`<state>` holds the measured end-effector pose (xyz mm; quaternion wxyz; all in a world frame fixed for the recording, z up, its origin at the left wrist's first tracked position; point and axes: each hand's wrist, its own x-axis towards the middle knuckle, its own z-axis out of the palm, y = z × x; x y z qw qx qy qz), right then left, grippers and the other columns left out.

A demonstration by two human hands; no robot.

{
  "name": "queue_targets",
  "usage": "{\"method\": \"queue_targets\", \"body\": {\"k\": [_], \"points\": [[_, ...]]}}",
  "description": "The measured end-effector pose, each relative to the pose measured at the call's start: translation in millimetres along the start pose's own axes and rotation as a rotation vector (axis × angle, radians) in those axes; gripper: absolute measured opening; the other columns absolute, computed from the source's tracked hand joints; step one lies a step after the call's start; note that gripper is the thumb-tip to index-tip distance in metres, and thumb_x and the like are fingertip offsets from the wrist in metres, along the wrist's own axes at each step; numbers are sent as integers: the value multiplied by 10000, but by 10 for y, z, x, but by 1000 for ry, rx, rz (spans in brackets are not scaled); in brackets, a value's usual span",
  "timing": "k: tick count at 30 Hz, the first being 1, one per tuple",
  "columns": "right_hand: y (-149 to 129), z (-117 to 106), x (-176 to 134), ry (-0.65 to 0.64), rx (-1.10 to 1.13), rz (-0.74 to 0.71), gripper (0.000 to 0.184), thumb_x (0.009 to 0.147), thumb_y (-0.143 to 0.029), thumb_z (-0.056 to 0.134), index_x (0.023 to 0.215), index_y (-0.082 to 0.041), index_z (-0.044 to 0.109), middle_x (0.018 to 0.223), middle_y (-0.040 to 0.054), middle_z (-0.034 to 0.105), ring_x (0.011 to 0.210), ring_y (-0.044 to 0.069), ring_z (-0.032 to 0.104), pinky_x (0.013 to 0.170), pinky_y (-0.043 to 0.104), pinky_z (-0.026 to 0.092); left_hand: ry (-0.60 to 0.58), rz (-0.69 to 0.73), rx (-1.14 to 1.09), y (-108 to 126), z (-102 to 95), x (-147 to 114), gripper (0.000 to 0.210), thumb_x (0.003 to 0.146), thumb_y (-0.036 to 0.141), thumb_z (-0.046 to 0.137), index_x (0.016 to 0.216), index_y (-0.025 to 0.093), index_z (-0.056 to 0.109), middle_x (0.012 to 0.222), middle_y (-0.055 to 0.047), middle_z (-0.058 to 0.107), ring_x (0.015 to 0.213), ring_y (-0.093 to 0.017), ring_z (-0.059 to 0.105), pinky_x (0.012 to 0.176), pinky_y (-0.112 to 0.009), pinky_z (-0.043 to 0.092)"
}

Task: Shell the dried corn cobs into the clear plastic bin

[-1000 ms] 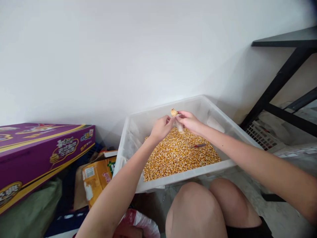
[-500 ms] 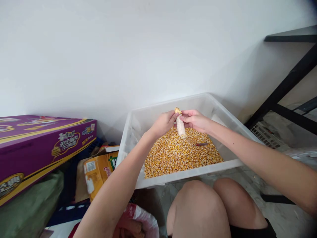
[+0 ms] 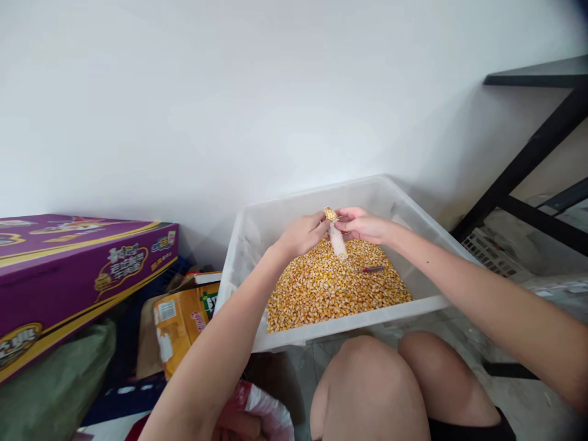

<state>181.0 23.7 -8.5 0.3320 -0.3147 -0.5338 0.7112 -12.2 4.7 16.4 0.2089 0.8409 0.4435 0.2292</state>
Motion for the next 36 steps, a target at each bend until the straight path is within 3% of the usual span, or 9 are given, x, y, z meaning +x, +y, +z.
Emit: {"method": "queue_targets", "body": {"k": [4,12,19,23,28,36], "points": [[15,35,-14,-30,-32,-31,282,815,-100,632,1091,-158,624,974,87,691,826,171,680,687,288,580,63,-18,-9,-13,75,30,412,929,489,377,716,178,543,617,-5,543,570,-131,461,568,-262,316],[-64,43,-74,-107,32,-43,269,850,-114,583,1114,-158,600,979,89,696,836,189,694,749,339,584,82,9,-109,73,43,47,379,940,427,359,708,174,520,623,16,510,594,-115,433,590,-245,326],[-78,-141,-68,-227,93,55,273,840,-117,586,1111,-145,596,972,113,703,841,204,696,781,361,573,-24,39,-138,131,14,20,310,933,367,396,727,175,525,617,16,548,578,-105,476,579,-228,348],[-33,-105,-26,-106,95,45,227,820,-85,589,1036,-143,624,911,94,700,772,187,687,735,350,577,1,-7,-139,94,54,24,291,905,357,441,702,169,530,601,14,558,548,-98,468,538,-221,329],[-2,103,19,127,119,-60,145,807,-49,595,916,-132,642,863,69,683,719,154,654,647,297,572,174,-67,-73,49,113,43,316,883,363,460,642,165,506,542,22,521,517,-93,426,517,-220,295],[-12,203,15,244,196,-142,121,750,-49,657,815,-147,624,798,46,657,711,161,636,580,277,551,291,-7,308,84,152,50,228,896,314,465,722,176,520,629,-18,569,554,-126,494,560,-242,310]]}}
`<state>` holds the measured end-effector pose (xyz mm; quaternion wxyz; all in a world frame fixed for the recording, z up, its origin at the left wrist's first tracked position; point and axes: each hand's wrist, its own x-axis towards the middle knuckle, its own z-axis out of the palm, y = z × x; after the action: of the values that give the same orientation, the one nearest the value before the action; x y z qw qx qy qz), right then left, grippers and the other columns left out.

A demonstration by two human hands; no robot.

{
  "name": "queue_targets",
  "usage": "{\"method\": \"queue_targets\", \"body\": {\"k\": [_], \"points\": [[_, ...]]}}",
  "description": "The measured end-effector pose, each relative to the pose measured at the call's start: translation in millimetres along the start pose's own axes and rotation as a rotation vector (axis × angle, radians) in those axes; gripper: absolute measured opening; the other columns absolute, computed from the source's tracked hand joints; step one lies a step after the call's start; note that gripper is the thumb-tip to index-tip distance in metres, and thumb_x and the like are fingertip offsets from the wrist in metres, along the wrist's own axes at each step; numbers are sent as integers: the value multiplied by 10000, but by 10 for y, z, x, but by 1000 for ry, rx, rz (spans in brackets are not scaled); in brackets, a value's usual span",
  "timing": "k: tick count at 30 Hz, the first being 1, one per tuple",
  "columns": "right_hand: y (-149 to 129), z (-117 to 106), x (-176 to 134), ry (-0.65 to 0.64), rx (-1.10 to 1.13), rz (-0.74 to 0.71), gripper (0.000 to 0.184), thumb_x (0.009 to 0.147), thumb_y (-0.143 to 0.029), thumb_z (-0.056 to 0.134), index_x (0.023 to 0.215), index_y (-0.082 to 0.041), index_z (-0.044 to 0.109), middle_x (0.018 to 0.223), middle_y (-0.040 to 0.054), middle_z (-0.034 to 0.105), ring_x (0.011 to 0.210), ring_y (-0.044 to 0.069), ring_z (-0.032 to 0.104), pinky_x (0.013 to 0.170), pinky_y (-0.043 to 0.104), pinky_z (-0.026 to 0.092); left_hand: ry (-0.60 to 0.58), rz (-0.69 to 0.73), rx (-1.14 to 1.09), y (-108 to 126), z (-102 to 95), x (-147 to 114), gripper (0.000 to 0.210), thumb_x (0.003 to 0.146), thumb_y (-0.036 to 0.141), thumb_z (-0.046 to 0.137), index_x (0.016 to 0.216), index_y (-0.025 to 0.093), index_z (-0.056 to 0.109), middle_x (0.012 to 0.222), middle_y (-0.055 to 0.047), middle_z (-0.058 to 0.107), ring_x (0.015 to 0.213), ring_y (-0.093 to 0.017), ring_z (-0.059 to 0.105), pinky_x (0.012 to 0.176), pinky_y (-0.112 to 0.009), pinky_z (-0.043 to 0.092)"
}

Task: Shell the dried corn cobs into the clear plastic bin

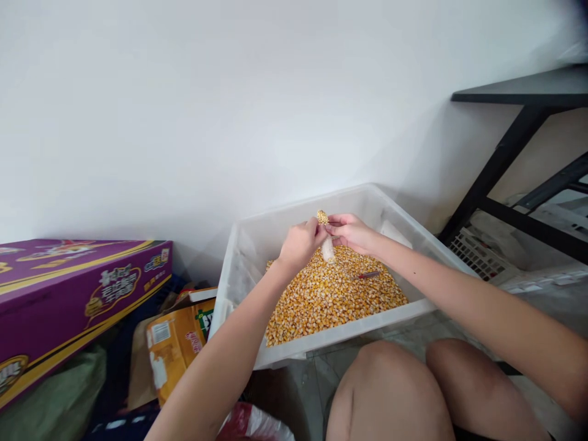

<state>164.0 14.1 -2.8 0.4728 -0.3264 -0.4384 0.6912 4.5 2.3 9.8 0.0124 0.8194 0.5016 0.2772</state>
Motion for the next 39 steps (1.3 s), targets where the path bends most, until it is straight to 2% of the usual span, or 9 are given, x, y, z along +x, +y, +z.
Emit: {"method": "queue_targets", "body": {"k": [4,7,11,16,20,23,31,36,39], "points": [[1,36,-23,13,45,-2,116,748,-63,664,809,-151,621,747,29,642,675,153,627,575,279,543,2,34,149,31,-9,5,219,921,326,440,789,176,529,710,-65,606,645,-175,574,606,-260,349],[5,60,-30,-36,97,14,95,763,-71,642,805,-153,616,713,21,638,642,147,617,596,299,553,52,6,98,35,-6,2,204,923,309,427,777,187,499,701,-57,592,656,-177,574,624,-265,364],[5,41,-11,-97,135,29,95,789,-66,604,839,-145,620,764,44,665,678,154,639,654,324,570,129,-135,-260,2,25,-7,263,952,327,335,745,203,442,630,-7,537,585,-136,524,596,-248,377],[1,-7,18,-24,74,6,126,794,-64,615,892,-142,623,815,59,680,697,159,652,648,323,581,31,-263,-640,-96,49,-5,151,899,279,393,858,194,510,713,7,561,557,-112,521,535,-230,403],[7,8,9,8,-22,-22,133,770,-99,676,893,-143,651,838,60,686,727,156,656,633,281,583,-123,-199,-602,-130,20,6,277,912,410,422,763,193,509,638,10,539,558,-120,503,527,-229,385],[2,33,-10,36,-78,-46,155,721,-125,743,859,-134,674,806,48,687,737,146,656,673,265,584,-159,-138,-554,-124,-7,19,345,920,487,410,742,200,482,591,22,513,547,-120,487,528,-226,366],[-45,106,-42,121,-87,-95,183,652,-138,791,797,-133,680,732,27,665,666,139,640,666,296,582,-24,-115,-393,-38,5,13,432,944,500,344,675,189,478,542,17,499,516,-108,453,525,-228,334],[-16,78,-6,163,-147,-149,185,660,-195,781,808,-140,685,774,43,683,702,163,649,695,327,575,-44,-277,-683,-49,103,13,463,923,565,332,677,192,454,497,42,435,423,-95,443,447,-222,356],[22,-28,44,240,-370,-279,243,647,-261,794,840,-149,699,813,64,702,737,189,659,695,336,564,-99,-354,-794,-153,106,45,410,908,505,399,656,184,438,525,43,444,402,-76,448,427,-210,385]]}}
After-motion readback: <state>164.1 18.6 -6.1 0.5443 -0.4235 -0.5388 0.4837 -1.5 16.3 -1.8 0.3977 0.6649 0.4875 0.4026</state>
